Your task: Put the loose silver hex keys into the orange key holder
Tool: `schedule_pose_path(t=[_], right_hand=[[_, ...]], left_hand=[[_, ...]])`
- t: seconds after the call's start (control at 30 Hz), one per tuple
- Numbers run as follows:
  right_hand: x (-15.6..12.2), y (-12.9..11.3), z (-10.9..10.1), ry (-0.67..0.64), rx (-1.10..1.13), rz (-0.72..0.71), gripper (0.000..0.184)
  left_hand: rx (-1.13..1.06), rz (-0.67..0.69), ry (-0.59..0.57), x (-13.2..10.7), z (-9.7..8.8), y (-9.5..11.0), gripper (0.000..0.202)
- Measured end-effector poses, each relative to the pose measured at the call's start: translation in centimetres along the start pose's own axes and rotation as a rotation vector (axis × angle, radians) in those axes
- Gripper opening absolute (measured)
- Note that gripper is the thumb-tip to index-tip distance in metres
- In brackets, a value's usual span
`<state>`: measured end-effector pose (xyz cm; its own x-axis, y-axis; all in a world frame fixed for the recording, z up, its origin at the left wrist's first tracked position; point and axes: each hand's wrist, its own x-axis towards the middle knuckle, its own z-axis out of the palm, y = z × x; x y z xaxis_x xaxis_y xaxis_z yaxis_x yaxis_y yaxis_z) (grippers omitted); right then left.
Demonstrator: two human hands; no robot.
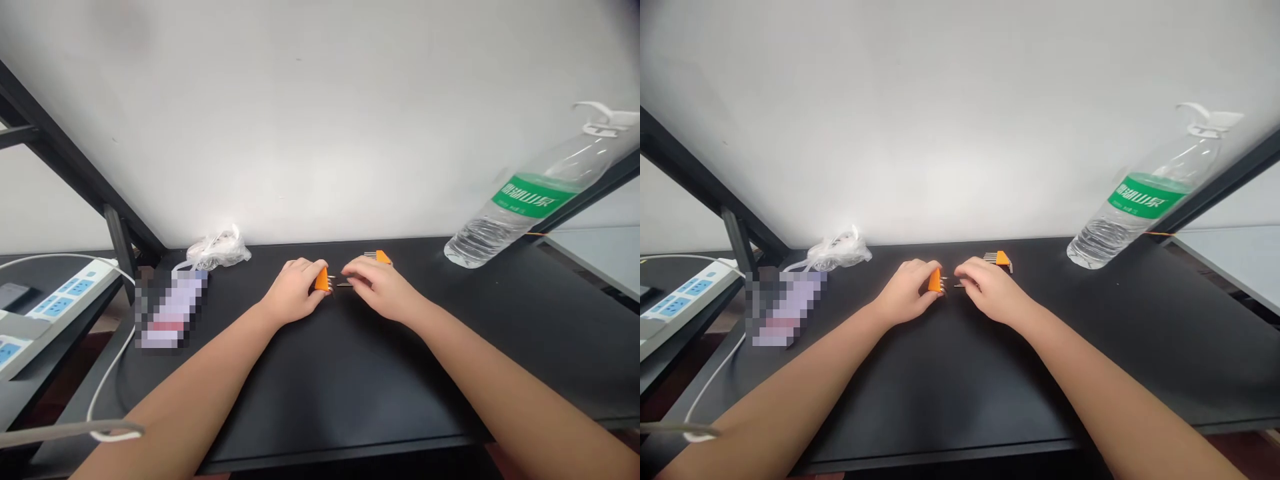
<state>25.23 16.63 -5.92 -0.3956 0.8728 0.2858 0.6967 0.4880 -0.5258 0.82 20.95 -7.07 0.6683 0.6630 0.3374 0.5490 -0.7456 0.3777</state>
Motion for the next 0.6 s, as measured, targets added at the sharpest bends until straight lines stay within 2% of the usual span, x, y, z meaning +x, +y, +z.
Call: schedule_pose_path(t=[0.13, 0.27, 0.5, 0.6], right_hand=[[-0.1, 2.1, -0.7, -0.138, -0.230, 0.034, 0.013], [-0.2, 2.5, -0.4, -0.224, -0.326, 0.050, 0.013], [-0.2, 1.9, -0.2, -0.209, -0.370, 0.087, 0.009], [-0.1, 1.8, -0.1, -0.213, -0.387, 0.075, 0.016]], left_hand=[[-0.009, -0.016, -0.008, 0.0, 0.1, -0.3, 0.037], [-0.005, -0.008, -0.020, 0.0, 0.1, -0.3, 0.038], [-0.005, -0.038, -0.027, 0.1, 0.3, -0.6, 0.042], [0.010, -0.046, -0.013, 0.1, 0.4, -0.6, 0.043]])
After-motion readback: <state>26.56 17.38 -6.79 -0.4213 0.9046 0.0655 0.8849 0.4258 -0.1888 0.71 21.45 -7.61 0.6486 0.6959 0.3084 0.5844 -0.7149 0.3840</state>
